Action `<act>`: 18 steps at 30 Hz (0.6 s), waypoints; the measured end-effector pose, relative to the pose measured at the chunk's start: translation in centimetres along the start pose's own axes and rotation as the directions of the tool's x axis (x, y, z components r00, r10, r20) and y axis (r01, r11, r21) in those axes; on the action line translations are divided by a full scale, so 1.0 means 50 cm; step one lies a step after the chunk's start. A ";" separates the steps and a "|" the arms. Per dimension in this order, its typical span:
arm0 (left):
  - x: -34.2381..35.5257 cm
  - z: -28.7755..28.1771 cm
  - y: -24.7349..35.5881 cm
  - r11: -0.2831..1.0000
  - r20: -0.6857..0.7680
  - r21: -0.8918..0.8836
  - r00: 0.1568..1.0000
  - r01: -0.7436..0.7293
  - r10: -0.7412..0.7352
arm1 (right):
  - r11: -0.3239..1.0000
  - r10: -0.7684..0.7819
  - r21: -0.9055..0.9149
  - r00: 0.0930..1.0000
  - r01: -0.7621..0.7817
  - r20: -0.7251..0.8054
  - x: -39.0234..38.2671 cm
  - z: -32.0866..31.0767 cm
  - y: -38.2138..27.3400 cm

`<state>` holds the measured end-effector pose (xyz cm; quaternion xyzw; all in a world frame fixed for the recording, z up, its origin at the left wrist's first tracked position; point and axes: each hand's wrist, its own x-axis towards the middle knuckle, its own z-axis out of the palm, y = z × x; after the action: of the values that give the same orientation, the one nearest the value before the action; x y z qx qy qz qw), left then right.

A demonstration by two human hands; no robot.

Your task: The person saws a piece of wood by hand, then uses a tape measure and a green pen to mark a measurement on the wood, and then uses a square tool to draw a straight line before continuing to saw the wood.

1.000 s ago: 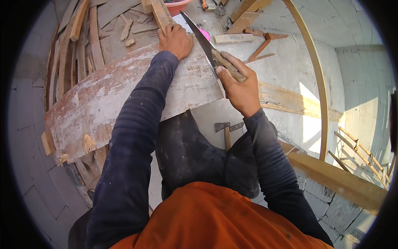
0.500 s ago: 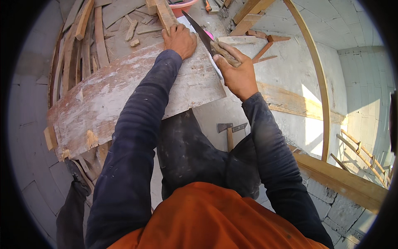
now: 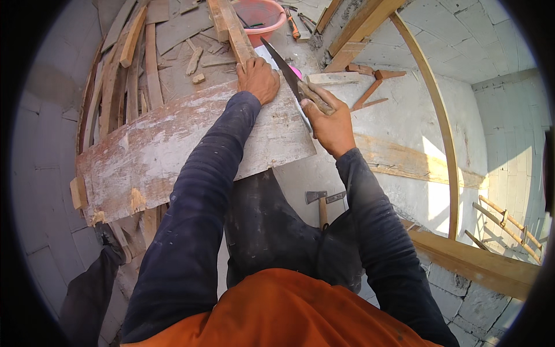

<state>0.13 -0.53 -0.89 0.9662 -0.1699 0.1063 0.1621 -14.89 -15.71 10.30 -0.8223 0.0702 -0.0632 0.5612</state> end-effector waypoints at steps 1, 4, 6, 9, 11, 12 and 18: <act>0.000 0.001 -0.008 1.000 -0.016 -0.001 1.000 0.002 -0.002 | 0.998 -0.056 -0.014 0.998 0.056 -0.006 -0.004 0.007 0.007; -0.005 -0.002 -0.023 0.997 -0.025 -0.077 1.000 0.002 -0.004 | 0.995 -0.091 -0.040 0.996 0.091 0.004 -0.009 0.022 0.005; 0.014 -0.015 -0.026 0.993 -0.087 -0.110 0.995 -0.050 0.040 | 0.997 -0.074 -0.027 0.997 0.074 0.001 0.005 0.019 0.006; -0.020 -0.060 -0.009 0.989 -0.056 -0.112 0.995 -0.091 0.086 | 0.976 -0.125 0.179 0.992 0.126 -0.019 0.011 0.007 0.016; -0.061 -0.084 0.007 0.987 0.048 -0.154 0.997 -0.047 0.055 | 0.973 -0.173 0.155 0.985 0.173 -0.017 0.030 -0.007 0.023; -0.101 -0.099 -0.009 0.991 0.066 -0.121 0.995 -0.066 0.074 | 0.972 -0.199 0.125 0.980 0.199 -0.010 0.037 0.013 0.028; -0.357 -0.282 0.083 0.991 0.509 -0.015 0.852 -0.130 0.120 | 0.979 -0.182 0.090 0.983 0.181 0.010 -0.003 0.022 0.057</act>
<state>-19.90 5.95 8.63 0.9484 -0.2680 -0.1403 0.0947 -14.94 -15.69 7.25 -0.8000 -0.0130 -0.1098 0.5897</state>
